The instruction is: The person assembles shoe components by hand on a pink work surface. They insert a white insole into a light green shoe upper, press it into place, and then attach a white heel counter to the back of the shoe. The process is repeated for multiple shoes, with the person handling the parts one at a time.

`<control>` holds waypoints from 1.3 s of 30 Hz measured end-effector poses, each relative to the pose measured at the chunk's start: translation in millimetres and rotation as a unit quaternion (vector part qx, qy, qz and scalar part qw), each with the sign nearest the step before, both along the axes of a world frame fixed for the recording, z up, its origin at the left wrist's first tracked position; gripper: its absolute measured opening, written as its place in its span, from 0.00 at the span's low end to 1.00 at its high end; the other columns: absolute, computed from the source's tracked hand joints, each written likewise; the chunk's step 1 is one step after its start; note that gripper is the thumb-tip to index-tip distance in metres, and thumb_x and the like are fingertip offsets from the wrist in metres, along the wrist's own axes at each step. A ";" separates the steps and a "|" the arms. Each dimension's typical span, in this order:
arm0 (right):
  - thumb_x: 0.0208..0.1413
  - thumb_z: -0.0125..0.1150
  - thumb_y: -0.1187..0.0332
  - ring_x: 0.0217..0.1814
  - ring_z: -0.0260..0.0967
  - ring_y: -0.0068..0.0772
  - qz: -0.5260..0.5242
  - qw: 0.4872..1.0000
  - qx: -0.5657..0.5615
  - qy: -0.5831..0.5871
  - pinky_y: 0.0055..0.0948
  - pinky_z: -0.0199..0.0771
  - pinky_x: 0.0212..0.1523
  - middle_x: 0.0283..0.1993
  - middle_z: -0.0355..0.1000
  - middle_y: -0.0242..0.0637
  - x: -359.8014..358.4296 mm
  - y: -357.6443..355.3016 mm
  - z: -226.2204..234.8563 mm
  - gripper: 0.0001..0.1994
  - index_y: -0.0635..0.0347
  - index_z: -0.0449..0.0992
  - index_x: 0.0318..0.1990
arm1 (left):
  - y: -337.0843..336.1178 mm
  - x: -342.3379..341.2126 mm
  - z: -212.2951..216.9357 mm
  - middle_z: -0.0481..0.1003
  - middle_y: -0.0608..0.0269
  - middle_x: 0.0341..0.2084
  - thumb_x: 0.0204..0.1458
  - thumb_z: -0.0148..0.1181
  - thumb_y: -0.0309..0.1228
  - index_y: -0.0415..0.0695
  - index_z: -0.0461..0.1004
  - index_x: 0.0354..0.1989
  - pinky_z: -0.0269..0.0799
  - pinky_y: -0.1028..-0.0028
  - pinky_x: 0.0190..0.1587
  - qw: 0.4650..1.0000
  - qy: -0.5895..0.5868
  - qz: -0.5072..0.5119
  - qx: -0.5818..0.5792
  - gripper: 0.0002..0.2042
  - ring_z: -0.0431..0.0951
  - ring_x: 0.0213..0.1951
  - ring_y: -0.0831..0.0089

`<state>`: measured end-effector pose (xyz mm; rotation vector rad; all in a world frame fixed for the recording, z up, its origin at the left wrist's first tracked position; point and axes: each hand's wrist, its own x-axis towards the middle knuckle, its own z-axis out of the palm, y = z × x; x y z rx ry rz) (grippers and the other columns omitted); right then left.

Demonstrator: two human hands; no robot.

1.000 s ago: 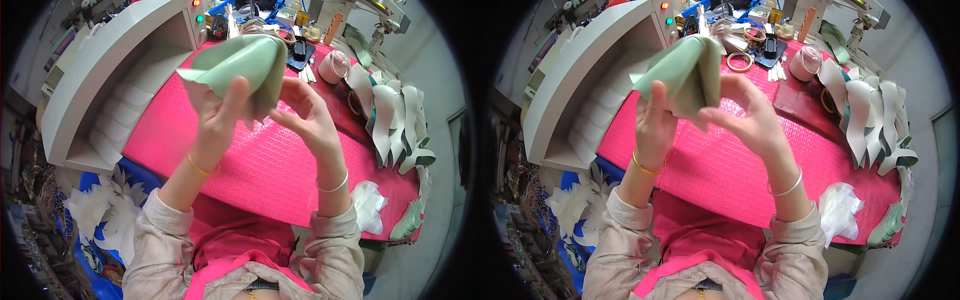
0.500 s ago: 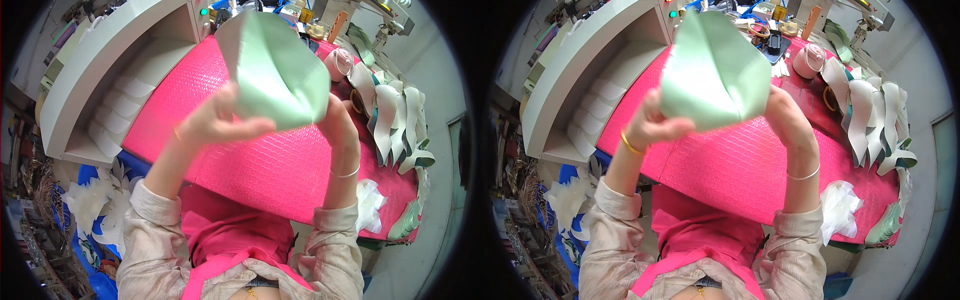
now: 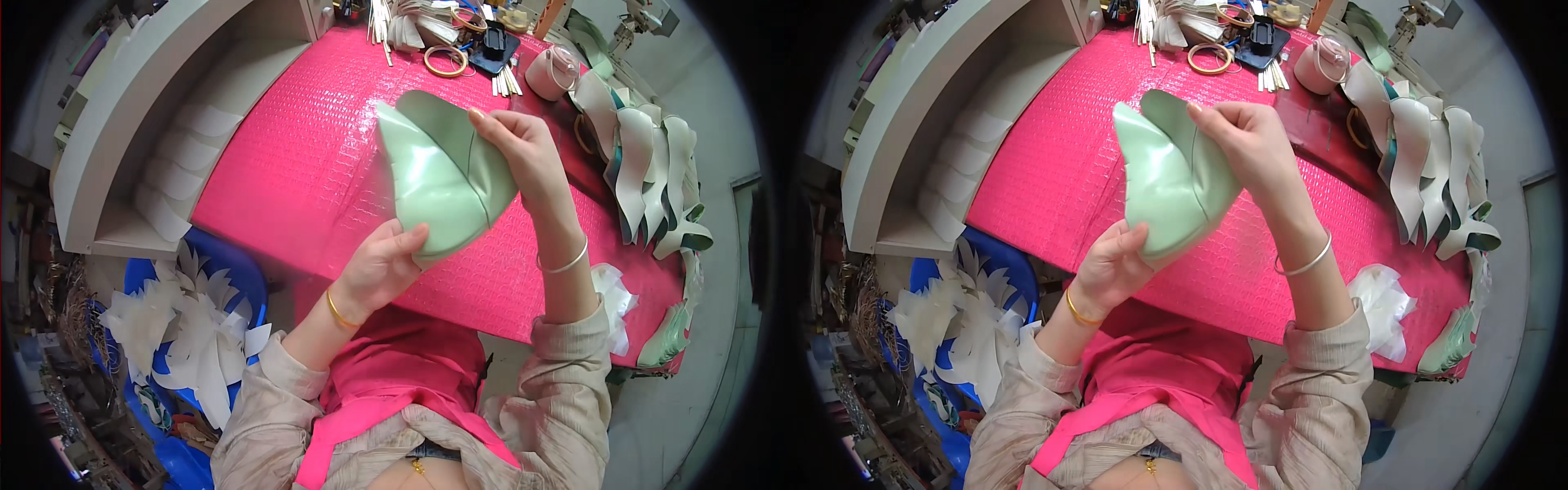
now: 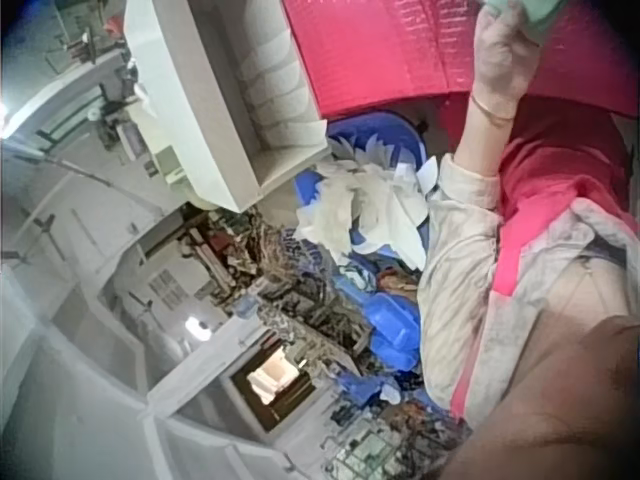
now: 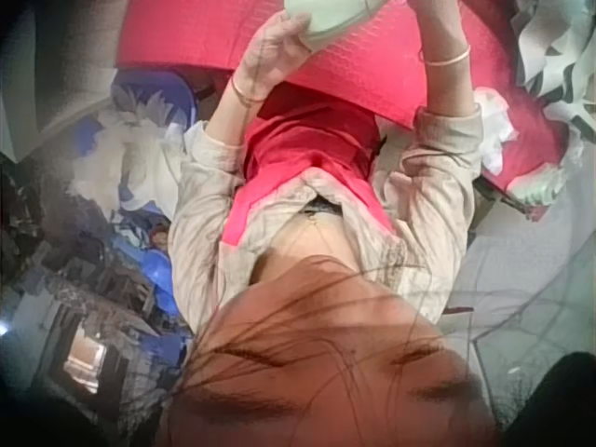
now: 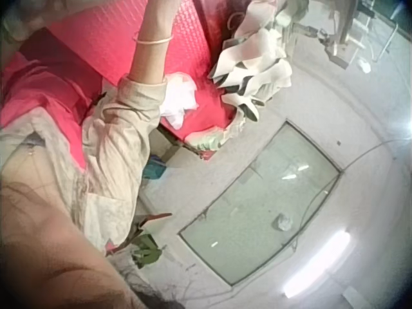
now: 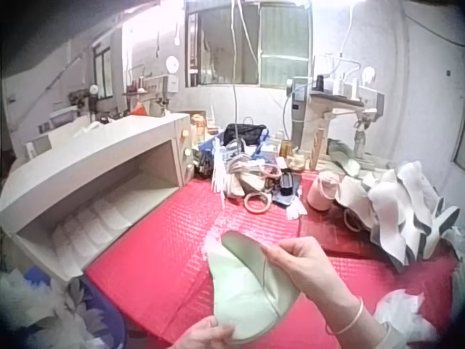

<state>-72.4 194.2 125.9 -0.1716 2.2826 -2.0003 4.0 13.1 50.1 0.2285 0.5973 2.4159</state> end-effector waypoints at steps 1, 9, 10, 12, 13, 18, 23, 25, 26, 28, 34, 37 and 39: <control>0.53 0.58 0.59 0.17 0.62 0.13 -0.007 1.000 0.007 0.003 0.15 0.60 0.18 0.19 0.70 0.28 -5.6 2.7 -2.6 0.16 0.65 0.76 0.25 | 2.1 6.1 4.1 0.69 0.57 0.49 0.57 0.48 0.33 0.32 0.61 0.54 0.58 0.68 0.57 0.999 0.001 0.029 0.020 0.20 0.66 0.53 0.69; 0.51 0.61 0.59 0.18 0.64 0.15 0.029 0.997 0.068 0.004 0.16 0.63 0.20 0.20 0.71 0.30 -18.8 2.6 8.9 0.16 0.67 0.77 0.26 | 9.9 32.2 -2.6 0.71 0.60 0.47 0.58 0.47 0.36 0.39 0.64 0.52 0.60 0.70 0.55 0.987 -0.046 0.144 0.056 0.17 0.68 0.51 0.71; 0.51 0.61 0.58 0.19 0.65 0.15 0.050 0.996 0.076 0.010 0.16 0.63 0.20 0.20 0.71 0.30 -18.4 1.8 12.2 0.16 0.67 0.77 0.26 | 8.3 32.6 -0.2 0.71 0.60 0.47 0.58 0.46 0.36 0.40 0.64 0.52 0.61 0.70 0.54 0.985 -0.084 0.138 0.057 0.17 0.68 0.51 0.72; 0.51 0.60 0.58 0.20 0.65 0.14 0.091 0.991 0.091 0.024 0.16 0.62 0.20 0.20 0.70 0.28 -17.5 -2.4 23.7 0.16 0.66 0.77 0.26 | 4.5 30.0 -1.2 0.70 0.60 0.47 0.58 0.46 0.38 0.41 0.63 0.53 0.63 0.69 0.53 0.982 -0.134 0.115 0.060 0.18 0.69 0.50 0.72; 0.52 0.60 0.58 0.21 0.62 0.12 0.120 0.988 0.085 0.040 0.16 0.61 0.21 0.19 0.68 0.25 -8.3 -8.1 30.1 0.17 0.66 0.75 0.24 | 2.1 26.9 -6.4 0.70 0.60 0.47 0.58 0.46 0.39 0.42 0.63 0.53 0.64 0.69 0.52 0.982 -0.148 0.099 0.061 0.19 0.69 0.49 0.72; 0.48 0.60 0.64 0.14 0.59 0.24 0.336 0.836 0.355 0.250 0.30 0.57 0.18 0.11 0.55 0.37 -2.2 -16.9 33.3 0.15 0.62 0.67 0.17 | 4.1 -1.3 -44.9 0.69 0.61 0.45 0.55 0.52 0.34 0.44 0.62 0.53 0.66 0.67 0.49 0.977 -0.098 0.186 -0.017 0.18 0.70 0.47 0.72; 0.38 0.61 0.67 0.21 0.67 0.39 0.295 0.676 0.529 0.420 0.35 0.67 0.25 0.14 0.64 0.40 1.9 15.2 12.3 0.08 0.57 0.69 0.16 | -16.6 17.4 -67.7 0.67 0.62 0.47 0.49 0.56 0.23 0.51 0.54 0.58 0.67 0.65 0.49 0.964 -0.147 0.176 -0.137 0.28 0.69 0.48 0.68; 0.41 0.64 0.66 0.29 0.65 0.37 0.356 0.661 0.570 0.334 0.35 0.65 0.36 0.20 0.66 0.34 6.2 22.3 0.8 0.07 0.56 0.72 0.21 | -29.5 40.2 -64.3 0.65 0.55 0.51 0.50 0.53 0.23 0.51 0.48 0.62 0.63 0.59 0.54 0.946 -0.150 0.203 -0.203 0.31 0.69 0.49 0.64; 0.38 0.60 0.68 0.28 0.68 0.39 0.397 0.683 0.512 0.338 0.34 0.70 0.35 0.20 0.68 0.36 10.7 25.0 -5.0 0.04 0.57 0.73 0.23 | -41.7 50.9 -58.6 0.63 0.52 0.50 0.48 0.53 0.20 0.52 0.40 0.64 0.62 0.59 0.55 0.955 -0.151 0.183 -0.180 0.37 0.70 0.48 0.62; 0.47 0.58 0.67 0.36 0.70 0.40 0.406 0.737 0.443 0.309 0.32 0.69 0.44 0.29 0.71 0.41 19.6 12.5 -10.0 0.09 0.59 0.75 0.35 | -63.0 80.4 -55.4 0.62 0.51 0.49 0.44 0.55 0.18 0.48 0.40 0.63 0.58 0.61 0.58 0.898 -0.090 0.288 -0.320 0.39 0.67 0.51 0.61; 0.55 0.54 0.61 0.54 0.63 0.33 0.293 0.946 -0.086 -0.113 0.29 0.61 0.55 0.53 0.65 0.41 -1.8 -63.8 -26.1 0.26 0.62 0.59 0.59 | -4.4 26.6 -38.2 0.64 0.49 0.49 0.36 0.64 0.26 0.41 0.61 0.54 0.59 0.62 0.56 0.579 0.430 0.257 -0.643 0.31 0.62 0.53 0.51; 0.49 0.61 0.57 0.54 0.63 0.38 0.423 0.841 0.331 0.068 0.30 0.62 0.53 0.53 0.62 0.49 -2.2 -42.1 -51.4 0.34 0.63 0.56 0.60 | -2.5 0.9 -72.7 0.73 0.57 0.34 0.37 0.62 0.26 0.43 0.72 0.38 0.67 0.63 0.42 0.577 0.421 0.318 -0.623 0.16 0.73 0.38 0.57; 0.41 0.62 0.58 0.47 0.67 0.48 0.387 0.710 0.555 0.193 0.37 0.67 0.48 0.44 0.65 0.52 24.6 -12.5 -57.0 0.30 0.66 0.64 0.51 | -6.0 -2.7 -70.6 0.74 0.60 0.27 0.37 0.62 0.27 0.44 0.72 0.34 0.67 0.64 0.37 0.585 0.418 0.323 -0.615 0.12 0.74 0.34 0.60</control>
